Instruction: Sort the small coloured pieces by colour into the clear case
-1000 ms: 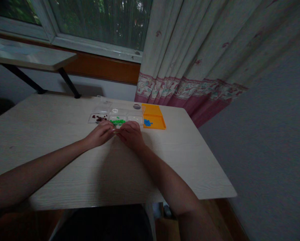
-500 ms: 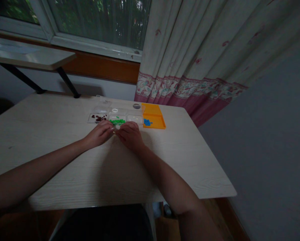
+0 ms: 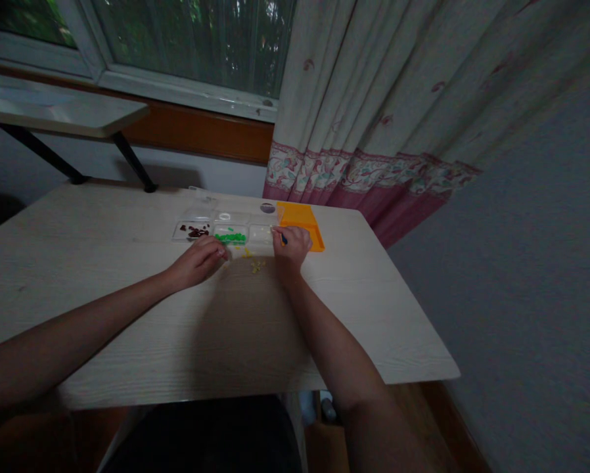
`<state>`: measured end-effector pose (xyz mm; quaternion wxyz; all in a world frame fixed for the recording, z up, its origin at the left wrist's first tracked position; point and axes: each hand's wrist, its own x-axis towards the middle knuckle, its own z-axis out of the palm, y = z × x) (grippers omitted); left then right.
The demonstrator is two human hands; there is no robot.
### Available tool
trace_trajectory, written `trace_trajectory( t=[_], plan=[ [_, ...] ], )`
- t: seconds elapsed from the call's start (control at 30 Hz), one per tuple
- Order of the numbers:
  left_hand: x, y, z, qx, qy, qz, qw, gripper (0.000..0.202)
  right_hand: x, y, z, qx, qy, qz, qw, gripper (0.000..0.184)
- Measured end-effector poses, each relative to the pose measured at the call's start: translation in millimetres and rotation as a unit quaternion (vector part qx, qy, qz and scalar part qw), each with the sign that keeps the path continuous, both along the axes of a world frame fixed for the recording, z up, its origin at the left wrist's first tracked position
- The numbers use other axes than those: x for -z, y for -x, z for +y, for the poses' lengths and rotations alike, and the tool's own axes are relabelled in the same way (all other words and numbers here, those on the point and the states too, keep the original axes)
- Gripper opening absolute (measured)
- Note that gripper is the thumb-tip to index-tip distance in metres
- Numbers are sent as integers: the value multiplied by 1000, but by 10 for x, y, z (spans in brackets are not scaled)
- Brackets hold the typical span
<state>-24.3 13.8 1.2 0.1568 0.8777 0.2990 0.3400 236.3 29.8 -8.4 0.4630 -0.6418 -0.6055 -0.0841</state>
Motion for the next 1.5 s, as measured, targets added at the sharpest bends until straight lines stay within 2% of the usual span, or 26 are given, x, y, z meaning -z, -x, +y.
trace_trajectory(
  t=[0.23, 0.47, 0.53, 0.7, 0.83, 1.0, 1.17, 1.37, 1.5],
  plan=[
    [-40, -11, -17, 1, 5, 2, 1000, 29, 15, 18, 22, 10, 12, -4, 1000, 28],
    [2, 1, 1, 6, -1, 3, 1000, 26, 9, 20, 34, 18, 3, -6, 1000, 29],
    [5, 2, 3, 7, -3, 4, 1000, 25, 6, 22, 30, -1, -1, -19, 1000, 28],
    [-34, -8, -16, 2, -6, 5, 1000, 24, -20, 71, -33, -119, -10, -82, 990, 17],
    [-53, -13, -37, -3, 0, 11, 1000, 24, -66, 139, -165, -173, 22, -156, 972, 13],
    [-13, -4, -20, 3, 1, 17, 1000, 22, -155, 208, -321, -175, 89, -244, 950, 12],
    [-5, -10, -13, 6, 0, 17, 1000, 20, -205, 231, -354, -176, 102, -273, 940, 10],
    [-15, -11, -16, 7, 4, 12, 1000, 20, -160, 223, -308, -184, 90, -269, 941, 12],
    [-17, -5, -16, 9, 6, 15, 1000, 21, -112, 190, -265, -185, 82, -220, 954, 14]
  ],
)
